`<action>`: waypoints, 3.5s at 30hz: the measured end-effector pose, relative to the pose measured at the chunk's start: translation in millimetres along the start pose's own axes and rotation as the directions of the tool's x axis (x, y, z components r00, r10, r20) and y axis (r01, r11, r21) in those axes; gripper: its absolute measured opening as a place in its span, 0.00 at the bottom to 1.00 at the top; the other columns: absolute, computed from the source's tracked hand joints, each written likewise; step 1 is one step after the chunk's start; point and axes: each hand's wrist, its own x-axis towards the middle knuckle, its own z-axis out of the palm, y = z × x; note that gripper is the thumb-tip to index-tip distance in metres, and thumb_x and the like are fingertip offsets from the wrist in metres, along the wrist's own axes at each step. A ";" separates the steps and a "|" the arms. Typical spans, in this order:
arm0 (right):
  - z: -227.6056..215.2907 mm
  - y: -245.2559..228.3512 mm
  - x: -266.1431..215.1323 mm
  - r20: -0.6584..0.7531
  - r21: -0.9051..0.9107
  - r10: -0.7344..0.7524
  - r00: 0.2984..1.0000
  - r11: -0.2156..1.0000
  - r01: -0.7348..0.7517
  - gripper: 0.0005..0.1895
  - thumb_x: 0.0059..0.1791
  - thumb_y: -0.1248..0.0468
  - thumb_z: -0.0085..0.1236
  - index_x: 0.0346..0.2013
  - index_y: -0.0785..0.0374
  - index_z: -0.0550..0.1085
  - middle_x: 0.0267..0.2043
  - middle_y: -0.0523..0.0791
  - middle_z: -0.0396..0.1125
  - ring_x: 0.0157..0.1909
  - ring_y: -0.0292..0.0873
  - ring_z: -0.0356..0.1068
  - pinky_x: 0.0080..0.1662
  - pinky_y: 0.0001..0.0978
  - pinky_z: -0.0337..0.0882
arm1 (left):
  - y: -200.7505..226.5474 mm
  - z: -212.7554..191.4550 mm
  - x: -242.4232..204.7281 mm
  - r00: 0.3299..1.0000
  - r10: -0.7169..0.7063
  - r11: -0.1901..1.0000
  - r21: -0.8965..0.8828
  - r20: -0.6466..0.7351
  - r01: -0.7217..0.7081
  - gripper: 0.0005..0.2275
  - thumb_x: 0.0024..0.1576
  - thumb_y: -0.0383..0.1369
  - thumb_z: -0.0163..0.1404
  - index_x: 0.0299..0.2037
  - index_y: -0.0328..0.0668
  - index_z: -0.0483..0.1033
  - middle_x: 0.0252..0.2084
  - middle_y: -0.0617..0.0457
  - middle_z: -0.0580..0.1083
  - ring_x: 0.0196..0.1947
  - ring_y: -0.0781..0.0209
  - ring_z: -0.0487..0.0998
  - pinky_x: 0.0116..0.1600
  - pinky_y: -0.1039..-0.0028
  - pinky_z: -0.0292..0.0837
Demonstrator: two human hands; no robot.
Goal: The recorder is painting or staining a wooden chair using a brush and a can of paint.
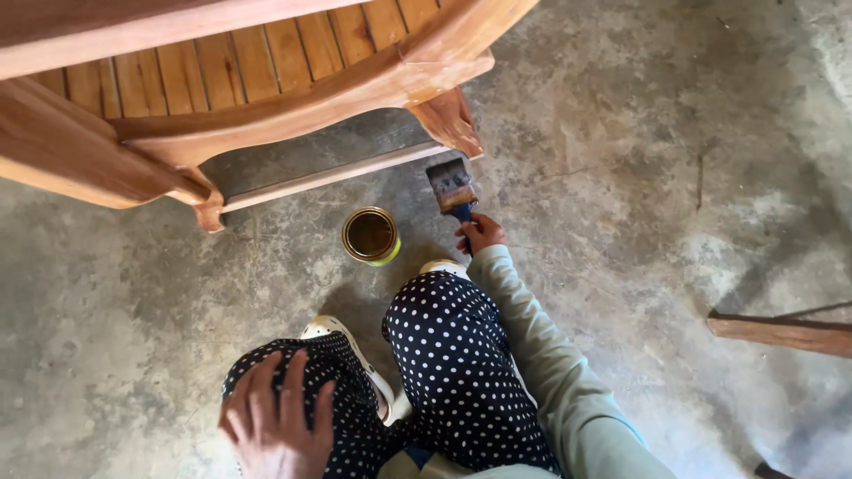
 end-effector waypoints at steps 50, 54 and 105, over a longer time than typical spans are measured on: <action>64.1 -14.2 88.3 -0.025 0.030 0.110 0.994 0.994 -0.109 0.20 0.53 0.66 0.53 0.59 0.68 0.72 0.31 0.49 0.74 0.20 0.39 0.68 0.23 0.33 0.68 | -21.3 27.2 32.7 0.973 -0.126 0.992 0.001 0.196 0.128 0.23 0.50 0.49 0.54 0.54 0.50 0.78 0.57 0.48 0.73 0.60 0.48 0.70 0.67 0.50 0.57; 53.2 5.9 89.3 -0.032 0.086 0.190 0.981 0.979 -0.187 0.20 0.53 0.66 0.54 0.59 0.69 0.73 0.31 0.49 0.74 0.20 0.41 0.68 0.23 0.35 0.68 | -26.8 28.3 29.6 0.965 -0.123 0.992 0.008 0.231 0.124 0.23 0.51 0.49 0.54 0.54 0.49 0.78 0.56 0.47 0.73 0.60 0.48 0.70 0.67 0.50 0.57; 41.3 -76.5 57.6 0.032 -0.105 0.085 0.996 0.991 -0.081 0.18 0.53 0.64 0.53 0.57 0.67 0.75 0.30 0.46 0.74 0.21 0.38 0.68 0.24 0.32 0.68 | -17.3 20.6 34.4 0.973 -0.116 0.993 0.003 0.199 0.117 0.23 0.53 0.48 0.53 0.54 0.47 0.79 0.55 0.47 0.74 0.60 0.48 0.70 0.66 0.50 0.57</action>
